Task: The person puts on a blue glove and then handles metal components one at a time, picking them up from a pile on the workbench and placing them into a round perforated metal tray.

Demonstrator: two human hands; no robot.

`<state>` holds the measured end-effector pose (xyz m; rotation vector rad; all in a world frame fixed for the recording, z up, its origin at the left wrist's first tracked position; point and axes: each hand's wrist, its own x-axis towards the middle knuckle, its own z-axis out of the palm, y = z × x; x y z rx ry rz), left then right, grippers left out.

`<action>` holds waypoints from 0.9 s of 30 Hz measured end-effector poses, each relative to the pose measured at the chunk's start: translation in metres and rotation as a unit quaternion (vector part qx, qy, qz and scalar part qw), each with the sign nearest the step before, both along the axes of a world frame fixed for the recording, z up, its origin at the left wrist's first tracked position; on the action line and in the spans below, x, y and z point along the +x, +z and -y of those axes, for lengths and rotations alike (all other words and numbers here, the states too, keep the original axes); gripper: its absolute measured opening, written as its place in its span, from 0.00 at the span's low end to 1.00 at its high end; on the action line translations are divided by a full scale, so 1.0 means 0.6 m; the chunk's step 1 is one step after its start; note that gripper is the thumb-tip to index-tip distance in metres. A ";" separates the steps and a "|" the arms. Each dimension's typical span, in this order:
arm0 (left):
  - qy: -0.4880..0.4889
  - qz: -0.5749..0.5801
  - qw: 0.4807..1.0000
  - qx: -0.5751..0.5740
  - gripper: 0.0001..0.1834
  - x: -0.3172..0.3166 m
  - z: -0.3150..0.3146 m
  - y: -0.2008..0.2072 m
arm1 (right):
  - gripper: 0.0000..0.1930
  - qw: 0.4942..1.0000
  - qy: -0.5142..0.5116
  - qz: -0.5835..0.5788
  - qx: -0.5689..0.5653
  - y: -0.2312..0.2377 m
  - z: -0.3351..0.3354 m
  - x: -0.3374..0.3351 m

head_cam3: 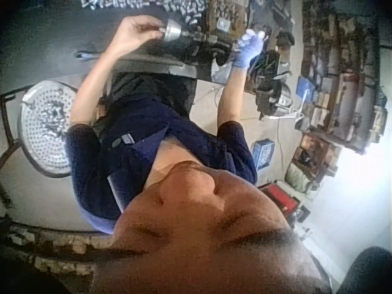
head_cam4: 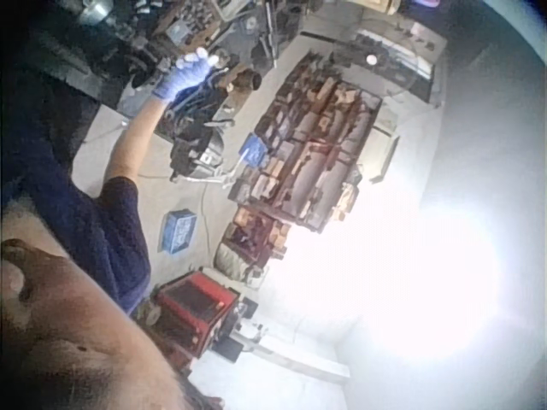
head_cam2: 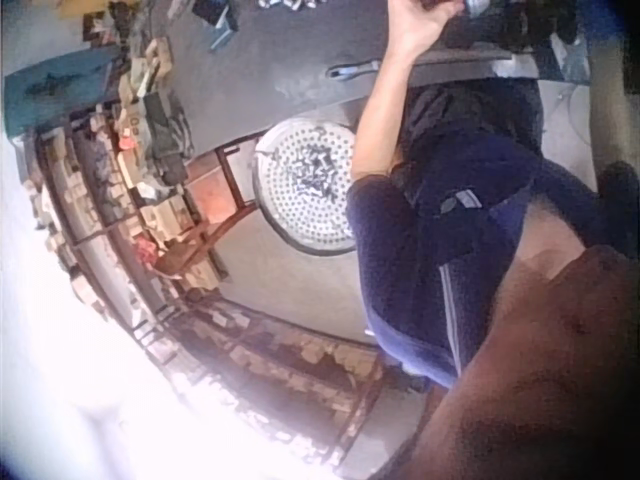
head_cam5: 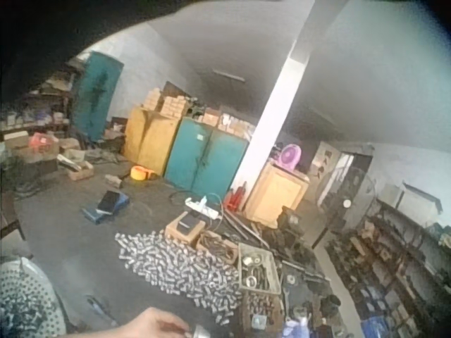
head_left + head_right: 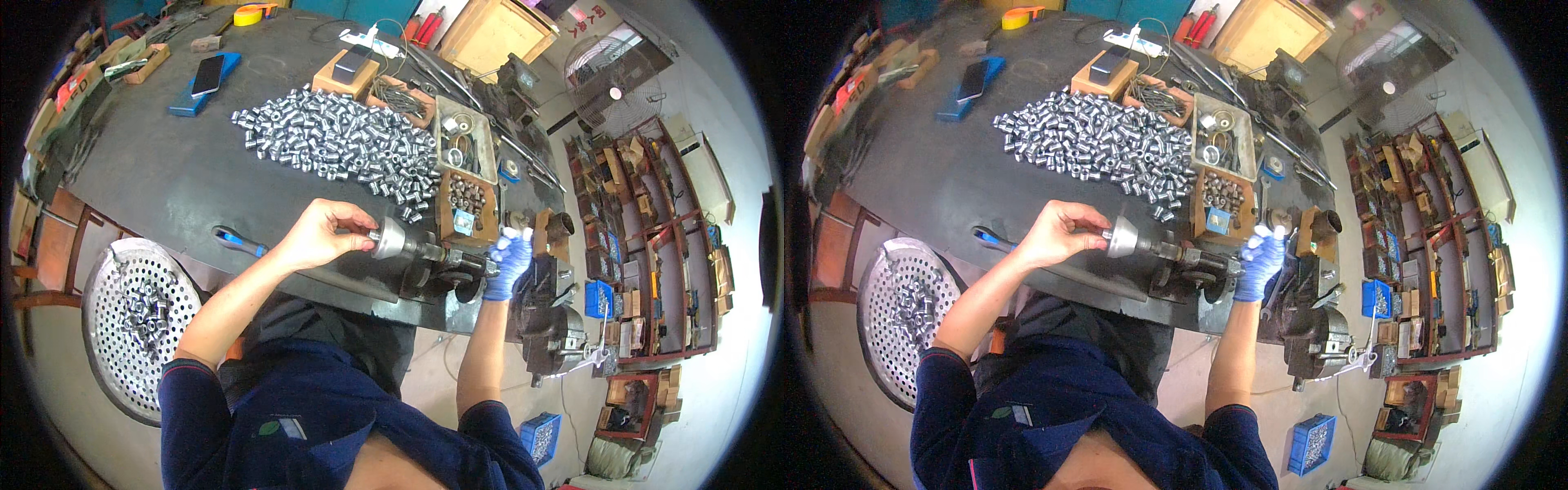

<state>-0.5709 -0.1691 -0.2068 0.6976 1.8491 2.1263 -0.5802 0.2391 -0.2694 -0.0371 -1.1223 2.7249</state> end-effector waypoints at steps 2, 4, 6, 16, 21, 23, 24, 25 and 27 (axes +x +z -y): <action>0.001 -0.011 1.000 -0.004 0.13 -0.001 0.000 0.000 | 0.21 0.996 0.011 0.032 0.079 -0.034 0.007 0.011; -0.003 0.000 1.000 -0.003 0.13 -0.001 0.000 0.000 | 0.18 0.960 -0.180 0.129 0.171 -0.066 0.044 0.034; -0.004 -0.009 1.000 -0.001 0.12 -0.001 0.000 -0.001 | 0.17 0.961 -0.225 0.131 0.096 -0.066 0.073 0.073; -0.016 0.080 0.996 0.027 0.07 -0.001 -0.005 0.001 | 0.18 0.971 -0.135 0.141 0.139 -0.006 0.074 0.036; -0.012 0.076 0.995 -0.057 0.12 0.003 0.002 0.009 | 0.19 0.978 -0.170 0.038 0.114 0.071 0.072 0.024; -0.011 0.076 0.995 -0.063 0.14 0.003 0.003 0.010 | 0.20 0.973 -0.184 -0.053 0.129 0.102 0.083 0.063; -0.010 0.079 0.995 -0.058 0.15 0.003 0.003 0.009 | 0.21 0.983 -0.142 -0.082 0.081 0.115 0.085 0.084; -0.011 0.081 0.995 -0.053 0.15 0.002 0.002 0.009 | 0.23 0.980 -0.161 -0.088 0.071 0.120 0.090 0.109; -0.016 0.097 0.995 -0.030 0.15 0.000 0.001 0.007 | 0.24 0.984 -0.082 -0.145 0.056 0.118 0.092 0.152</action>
